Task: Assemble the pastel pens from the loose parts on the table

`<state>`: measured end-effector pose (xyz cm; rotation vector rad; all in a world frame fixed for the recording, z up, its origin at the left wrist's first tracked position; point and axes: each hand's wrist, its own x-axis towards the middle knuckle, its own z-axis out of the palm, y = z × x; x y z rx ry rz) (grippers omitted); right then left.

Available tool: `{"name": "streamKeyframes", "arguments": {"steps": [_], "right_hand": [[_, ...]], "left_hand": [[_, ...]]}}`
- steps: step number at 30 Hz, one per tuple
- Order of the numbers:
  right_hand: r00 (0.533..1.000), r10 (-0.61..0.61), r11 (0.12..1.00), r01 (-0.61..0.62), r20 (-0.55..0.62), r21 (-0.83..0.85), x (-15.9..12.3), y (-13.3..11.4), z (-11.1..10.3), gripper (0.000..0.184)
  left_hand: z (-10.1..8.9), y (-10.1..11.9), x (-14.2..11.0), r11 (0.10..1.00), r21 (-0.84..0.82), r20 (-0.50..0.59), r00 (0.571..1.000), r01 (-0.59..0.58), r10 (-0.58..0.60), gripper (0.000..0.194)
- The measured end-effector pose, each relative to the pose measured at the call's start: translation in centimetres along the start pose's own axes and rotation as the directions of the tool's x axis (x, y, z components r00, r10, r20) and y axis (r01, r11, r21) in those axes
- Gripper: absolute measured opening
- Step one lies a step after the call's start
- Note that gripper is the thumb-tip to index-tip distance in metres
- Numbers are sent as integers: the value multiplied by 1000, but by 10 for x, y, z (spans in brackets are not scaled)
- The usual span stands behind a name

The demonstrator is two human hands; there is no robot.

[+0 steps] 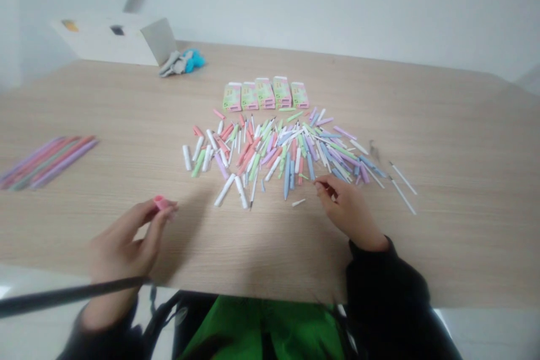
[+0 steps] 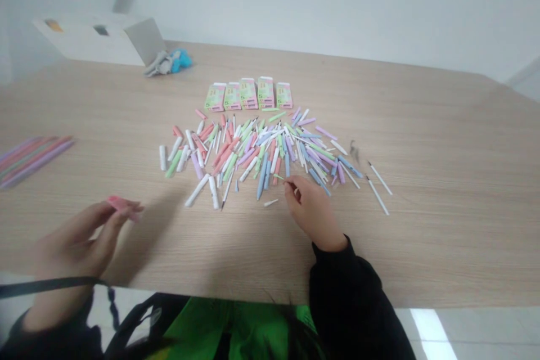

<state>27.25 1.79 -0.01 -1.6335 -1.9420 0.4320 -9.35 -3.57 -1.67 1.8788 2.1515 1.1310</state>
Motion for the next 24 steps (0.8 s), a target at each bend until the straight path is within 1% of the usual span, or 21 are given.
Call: {"name": "streamKeyframes", "arguments": {"steps": [2, 4, 6, 7, 9, 10, 11, 12, 14, 15, 16, 17, 18, 20, 22, 24], "right_hand": [[999, 33, 999, -33, -27, 19, -1, 6, -5, 25], [997, 62, 997, -60, -45, 39, -2, 13, -8, 25], [996, 77, 996, -75, -50, 48, -4, 20, -9, 25], [996, 81, 996, -78, -46, 51, -6, 23, -9, 24], [997, 74, 995, -72, -26, 62, -8, 27, -9, 24], [998, 60, 996, -59, -10, 67, -9, 28, -9, 23], [999, 39, 997, -40, 11, 68, -9, 29, -9, 23], [999, 11, 998, -13, 33, 65, -7, 29, -10, 22], [996, -59, 997, 55, 70, 54, -1, 28, -13, 20], [992, -92, 995, 88, 81, 48, 4, 28, -15, 19], [989, -122, 992, 118, 83, 41, 10, 28, -16, 18], [986, -148, 989, 146, 82, 30, 16, 27, -17, 17], [982, -170, 985, 169, 80, 15, 23, 26, -17, 15], [977, -200, 979, 203, 78, -22, 36, 24, -14, 13], [973, -213, 974, 218, 91, -55, 45, 22, -6, 11], [975, -189, 976, 200, 118, -85, 49, 19, 4, 9]], "left_hand": [[0, -3, 0, 996, -45, 48, 996, 78, -76, 24], [2, -7, -1, 982, -126, 87, 988, 141, -131, 23], [4, -10, -2, 965, -213, 81, 987, 154, -139, 19], [4, -11, -2, 960, -228, 89, 985, 164, -147, 19], [3, -9, -1, 955, -205, 125, 974, 214, -191, 22], [2, -8, 2, 954, -181, 130, 967, 241, -219, 24], [-1, -5, 6, 954, -161, 113, 965, 253, -237, 26], [-3, -2, 12, 958, -146, 87, 968, 245, -234, 28], [-8, 3, 31, 980, -98, 75, 983, 173, -166, 31], [-8, 5, 44, 990, -59, 127, 985, 125, -117, 35], [-7, 7, 57, 996, -11, 196, 977, 88, -84, 38], [-5, 8, 71, 996, 25, 200, 975, 90, -93, 39], [-1, 9, 85, 991, 95, 208, 972, 95, -113, 37], [10, 10, 107, 971, 231, 287, 950, 54, -121, 39], [21, 10, 120, 955, 295, 318, 939, 35, -132, 39], [28, 10, 123, 948, 318, 347, 926, 32, -148, 42]]}}
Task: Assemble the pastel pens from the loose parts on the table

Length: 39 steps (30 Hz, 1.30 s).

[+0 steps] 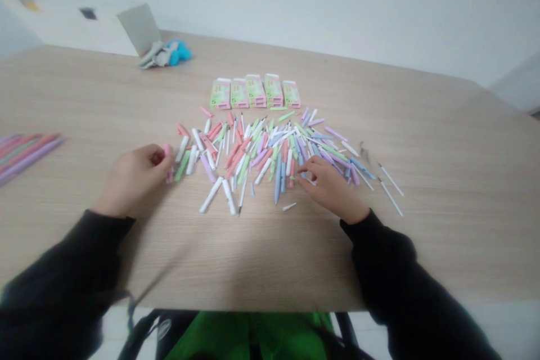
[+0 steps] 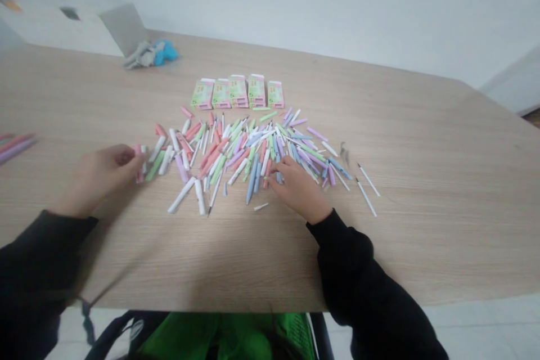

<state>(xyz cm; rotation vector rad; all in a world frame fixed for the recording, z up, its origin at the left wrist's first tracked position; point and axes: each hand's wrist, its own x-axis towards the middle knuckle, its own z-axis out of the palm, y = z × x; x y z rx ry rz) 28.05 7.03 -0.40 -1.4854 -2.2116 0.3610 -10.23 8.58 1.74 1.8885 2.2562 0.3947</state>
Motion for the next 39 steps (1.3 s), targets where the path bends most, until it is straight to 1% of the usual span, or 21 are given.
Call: {"name": "streamKeyframes", "arguments": {"steps": [3, 5, 6, 8, 11, 14, 17, 19, 21, 23, 26, 29, 31, 33, 35, 36, 37, 39], "right_hand": [[997, 49, 998, -46, 61, -51, 2, -2, 13, 12], [996, 62, 995, -56, 66, -87, 1, -2, 17, 16], [997, 68, 992, -62, 46, -107, 0, -2, 18, 16], [995, 93, 982, -97, -33, -159, -1, -1, 18, 13], [981, 145, 952, -173, -126, -251, 0, 1, 17, 13], [971, 201, 929, -232, -133, -290, 0, 3, 19, 12], [963, 226, 934, -257, -148, -249, 0, 1, 18, 11], [962, 223, 947, -252, -156, -201, -2, -4, 17, 14], [965, 217, 959, -239, -150, -151, -3, -9, 16, 14], [968, 209, 969, -224, -137, -106, -4, -13, 16, 15], [978, 179, 981, -186, -111, -59, -6, -16, 20, 17], [984, 160, 986, -164, -83, -34, -9, -15, 24, 15], [991, 126, 992, -126, -50, 1, -12, -15, 24, 17], [998, 69, 996, -68, -10, 60, -16, -15, 22, 20], [999, 19, 991, -24, 43, 131, -19, -17, 17, 17], [998, 4, 988, -15, 69, 156, -21, -17, 14, 14], [996, -7, 985, -9, 92, 170, -23, -18, 12, 11], [991, -25, 988, 4, 132, 155, -27, -19, 8, 11]], "left_hand": [[5, -2, -3, 999, 41, 30, 999, 34, -35, 44], [5, -4, -5, 994, 75, 39, 996, 76, -79, 44], [6, -5, -5, 991, 97, 52, 994, 89, -94, 45], [7, -6, -4, 984, 148, 86, 990, 97, -110, 46], [10, -5, -1, 978, 191, 103, 990, 79, -100, 49], [12, -6, 0, 979, 190, 105, 990, 71, -92, 51], [12, -7, 0, 972, 212, 62, 992, 98, -113, 52], [12, -8, -1, 963, 228, 24, 988, 144, -154, 57], [12, -7, -1, 957, 235, 16, 983, 172, -181, 62], [11, -7, -1, 958, 244, 54, 985, 149, -166, 62], [11, -7, 0, 970, 231, 134, 984, 81, -114, 57], [9, -7, 1, 979, 165, 146, 979, 121, -146, 58], [9, -7, 0, 979, 138, 146, 974, 151, -171, 58], [9, -7, 0, 981, 140, 157, 975, 134, -155, 58], [10, -9, -1, 985, 134, 160, 979, 109, -130, 56], [12, -10, -2, 987, 114, 140, 982, 113, -128, 54], [13, -12, -2, 988, 82, 96, 986, 128, -136, 52], [16, -18, -4, 984, 11, -41, 984, 176, -176, 50]]}}
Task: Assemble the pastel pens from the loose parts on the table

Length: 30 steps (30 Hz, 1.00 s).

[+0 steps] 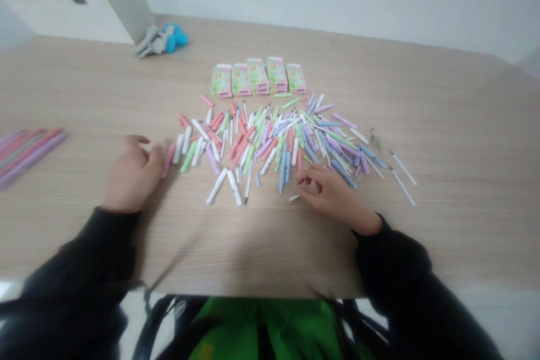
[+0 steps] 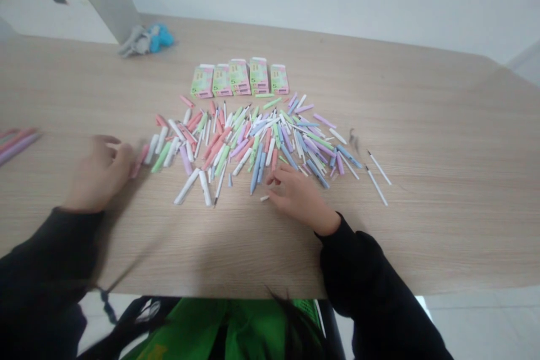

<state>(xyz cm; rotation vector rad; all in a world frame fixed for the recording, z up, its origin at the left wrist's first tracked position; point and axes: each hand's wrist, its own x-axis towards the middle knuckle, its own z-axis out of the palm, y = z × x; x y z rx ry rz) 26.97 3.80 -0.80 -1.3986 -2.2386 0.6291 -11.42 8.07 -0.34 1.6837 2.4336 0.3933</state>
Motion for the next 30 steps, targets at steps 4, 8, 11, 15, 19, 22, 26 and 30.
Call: {"name": "streamKeyframes", "arguments": {"steps": [4, 8, 11, 15, 19, 22, 26, 30], "right_hand": [[998, -2, 996, 7, 60, -86, -6, -5, 2, 15], [993, 16, 992, -2, 116, -123, -5, -6, 10, 8], [998, 32, 980, -22, 49, -199, -2, -3, 15, 10], [998, 52, 972, -61, -44, -227, 2, 0, 19, 11], [996, 57, 973, -69, -62, -218, 2, 1, 19, 10], [996, 47, 975, -62, -72, -214, 1, 2, 19, 9], [996, 44, 975, -60, -80, -215, -1, 3, 19, 10], [996, 64, 975, -75, -57, -212, -1, 2, 17, 10]], "left_hand": [[2, -11, -1, 998, -46, -119, 992, -40, 34, 48], [-3, -2, -11, 990, 46, -173, 975, -136, 142, 34], [-6, 24, -31, 954, 102, -187, 936, -283, 298, 29], [-1, 67, -67, 854, 79, -77, 851, -514, 520, 30], [12, 90, -88, 745, 132, 116, 756, -654, 644, 35], [20, 91, -90, 738, 174, 146, 758, -653, 636, 33], [25, 89, -90, 772, 183, 200, 792, -609, 577, 27], [25, 90, -88, 799, 166, 217, 812, -578, 542, 25]]}}
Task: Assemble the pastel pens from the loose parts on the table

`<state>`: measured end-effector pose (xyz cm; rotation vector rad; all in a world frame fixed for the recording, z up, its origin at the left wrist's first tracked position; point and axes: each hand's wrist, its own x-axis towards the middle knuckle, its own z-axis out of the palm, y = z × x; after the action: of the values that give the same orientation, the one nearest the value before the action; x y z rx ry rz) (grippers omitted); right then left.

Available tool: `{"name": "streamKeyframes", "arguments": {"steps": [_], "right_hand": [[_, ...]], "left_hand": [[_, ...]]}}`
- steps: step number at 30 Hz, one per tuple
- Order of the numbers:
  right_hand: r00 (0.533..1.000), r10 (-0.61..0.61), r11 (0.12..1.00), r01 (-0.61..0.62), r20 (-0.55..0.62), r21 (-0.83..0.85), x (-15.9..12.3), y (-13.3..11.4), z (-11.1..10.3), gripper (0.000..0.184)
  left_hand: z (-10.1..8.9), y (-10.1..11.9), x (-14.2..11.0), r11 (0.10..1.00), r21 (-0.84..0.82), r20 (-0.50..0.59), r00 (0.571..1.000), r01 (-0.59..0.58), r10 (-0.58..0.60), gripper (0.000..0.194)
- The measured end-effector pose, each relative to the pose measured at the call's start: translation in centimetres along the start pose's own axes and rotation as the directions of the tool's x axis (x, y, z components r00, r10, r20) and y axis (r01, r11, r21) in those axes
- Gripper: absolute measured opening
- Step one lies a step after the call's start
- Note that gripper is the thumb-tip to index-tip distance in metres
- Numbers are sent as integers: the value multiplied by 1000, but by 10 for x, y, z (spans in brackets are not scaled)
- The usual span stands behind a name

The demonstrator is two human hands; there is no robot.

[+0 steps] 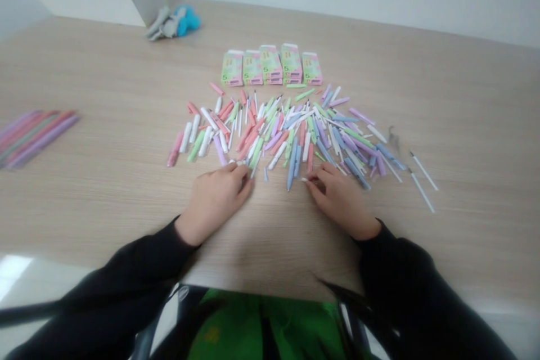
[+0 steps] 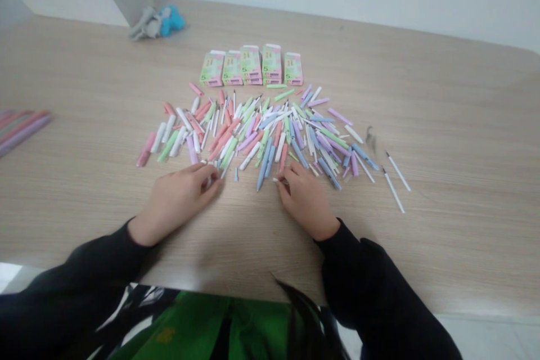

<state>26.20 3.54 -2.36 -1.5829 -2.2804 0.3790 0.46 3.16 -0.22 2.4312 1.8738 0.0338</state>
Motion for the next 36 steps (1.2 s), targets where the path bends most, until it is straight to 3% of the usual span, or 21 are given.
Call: {"name": "streamKeyframes", "arguments": {"steps": [7, 14, 18, 22, 25, 29, 36], "right_hand": [[1000, 13, 1000, -13, 1, 28, 2, 5, -1, 10], [1000, 27, 998, -27, -12, 54, 3, 6, -1, 8], [999, 33, 998, -31, -38, 61, 2, 5, -2, 8], [993, 44, 998, -38, -109, 54, 1, 3, -4, 5], [996, 50, 999, -48, -77, 24, 0, 4, -5, 6], [997, 70, 997, -70, -12, 12, 0, 7, -5, 7], [985, 45, 994, -29, -164, 104, 9, 1, -10, 9]], "left_hand": [[0, -6, -1, 996, -89, 11, 1000, -7, 8, 24], [2, -4, -1, 1000, -21, -1, 1000, -18, 18, 26], [10, -8, 0, 997, 5, -66, 995, -78, 78, 24], [15, -13, 1, 976, -141, -168, 975, -169, 145, 21], [11, -16, 3, 955, -214, -171, 970, -206, 171, 23], [6, -19, 3, 956, -231, -159, 977, -180, 145, 25], [13, -27, 1, 929, -312, -302, 948, -197, 99, 37]]}}
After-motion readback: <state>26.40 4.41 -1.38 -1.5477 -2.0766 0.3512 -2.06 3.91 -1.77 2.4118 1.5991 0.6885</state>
